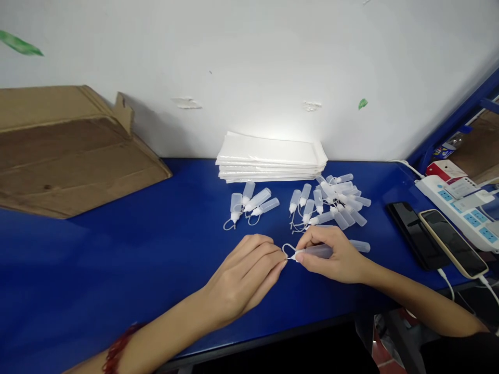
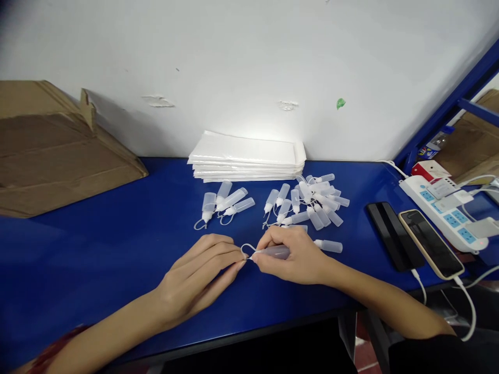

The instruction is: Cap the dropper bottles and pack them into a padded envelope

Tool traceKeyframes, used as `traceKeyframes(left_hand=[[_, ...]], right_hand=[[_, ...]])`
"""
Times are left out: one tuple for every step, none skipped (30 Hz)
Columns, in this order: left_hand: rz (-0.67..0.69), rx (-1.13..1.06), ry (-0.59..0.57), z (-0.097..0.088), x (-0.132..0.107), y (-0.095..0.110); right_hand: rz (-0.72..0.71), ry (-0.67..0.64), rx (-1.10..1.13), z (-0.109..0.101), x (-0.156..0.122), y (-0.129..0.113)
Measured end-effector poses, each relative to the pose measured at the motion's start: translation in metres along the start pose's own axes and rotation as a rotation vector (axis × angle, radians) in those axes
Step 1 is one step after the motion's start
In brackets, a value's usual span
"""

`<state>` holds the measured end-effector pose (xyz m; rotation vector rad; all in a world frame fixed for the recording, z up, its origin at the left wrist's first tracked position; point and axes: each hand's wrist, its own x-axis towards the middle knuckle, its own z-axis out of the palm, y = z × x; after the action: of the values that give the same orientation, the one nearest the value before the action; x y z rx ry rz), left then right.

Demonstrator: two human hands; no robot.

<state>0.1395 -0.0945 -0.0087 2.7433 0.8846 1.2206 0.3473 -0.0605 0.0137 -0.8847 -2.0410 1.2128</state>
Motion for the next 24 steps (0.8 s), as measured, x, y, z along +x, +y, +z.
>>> traceKeyframes(left_hand=[[0.005, -0.006, 0.002, 0.0002, -0.0003, 0.0001], [0.01, -0.013, 0.006, 0.0005, -0.0007, 0.0], [0.015, -0.02, 0.01, 0.0009, -0.0011, 0.0], [0.017, -0.027, 0.013, 0.0013, -0.0015, -0.0001], [0.02, -0.033, 0.015, 0.0016, -0.0018, -0.0001], [0.02, -0.04, 0.015, 0.0017, -0.002, 0.0], [0.018, -0.046, 0.012, 0.0018, -0.0022, 0.0003], [0.017, -0.052, 0.009, 0.0017, -0.0022, 0.0008], [0.015, -0.055, 0.004, 0.0015, -0.0023, 0.0014], [0.013, -0.054, 0.0, 0.0014, -0.0023, 0.0021], [0.012, -0.05, 0.0, 0.0013, -0.0023, 0.0028], [0.011, -0.045, 0.001, 0.0012, -0.0022, 0.0034], [0.01, -0.039, 0.003, 0.0011, -0.0019, 0.0038], [0.007, -0.034, 0.005, 0.0008, -0.0015, 0.004], [0.001, -0.031, 0.006, 0.0004, -0.0009, 0.004], [-0.005, -0.03, 0.008, -0.0004, 0.0, 0.0038], [-0.015, -0.03, 0.013, -0.0014, 0.001, 0.0035], [-0.025, -0.028, 0.024, -0.0026, 0.0021, 0.0031], [-0.033, -0.024, 0.039, -0.0038, 0.0032, 0.0026], [-0.039, -0.019, 0.052, -0.005, 0.0042, 0.0022], [-0.042, -0.014, 0.064, -0.006, 0.005, 0.0019], [-0.044, -0.011, 0.07, -0.0067, 0.0056, 0.0016], [-0.044, -0.012, 0.068, -0.007, 0.0059, 0.0014], [-0.043, -0.015, 0.063, -0.0069, 0.0059, 0.0013]], right_hand=[[0.002, -0.007, 0.011, 0.0006, 0.0, 0.0003], [0.0, -0.01, 0.02, 0.0012, -0.0001, 0.0005], [-0.004, -0.011, 0.026, 0.0018, -0.0003, 0.0008], [-0.006, -0.011, 0.032, 0.0024, -0.0006, 0.0009], [-0.007, -0.008, 0.038, 0.003, -0.001, 0.0009], [-0.01, -0.008, 0.047, 0.0036, -0.0014, 0.0008], [-0.012, -0.009, 0.055, 0.0041, -0.0018, 0.0005], [-0.013, -0.013, 0.062, 0.0046, -0.0021, 0.0002], [-0.013, -0.021, 0.066, 0.0051, -0.0024, -0.0001], [-0.013, -0.028, 0.068, 0.0054, -0.0025, -0.0004], [-0.013, -0.035, 0.072, 0.0057, -0.0025, -0.0006], [-0.013, -0.042, 0.076, 0.0059, -0.0024, -0.0007], [-0.012, -0.046, 0.08, 0.006, -0.0022, -0.0008], [-0.014, -0.051, 0.085, 0.006, -0.0021, -0.0008], [-0.019, -0.053, 0.088, 0.0058, -0.0019, -0.0008], [-0.026, -0.051, 0.087, 0.0055, -0.0019, -0.0009], [-0.032, -0.046, 0.079, 0.0051, -0.002, -0.0009], [-0.041, -0.039, 0.068, 0.0047, -0.0023, -0.0009], [-0.052, -0.031, 0.059, 0.0041, -0.0026, -0.0009], [-0.062, -0.022, 0.05, 0.0036, -0.003, -0.0009], [-0.071, -0.016, 0.045, 0.0032, -0.0034, -0.0008], [-0.077, -0.012, 0.042, 0.0028, -0.0037, -0.0006], [-0.08, -0.012, 0.041, 0.0025, -0.0039, -0.0003], [-0.079, -0.012, 0.04, 0.0023, -0.004, 0.0001]])
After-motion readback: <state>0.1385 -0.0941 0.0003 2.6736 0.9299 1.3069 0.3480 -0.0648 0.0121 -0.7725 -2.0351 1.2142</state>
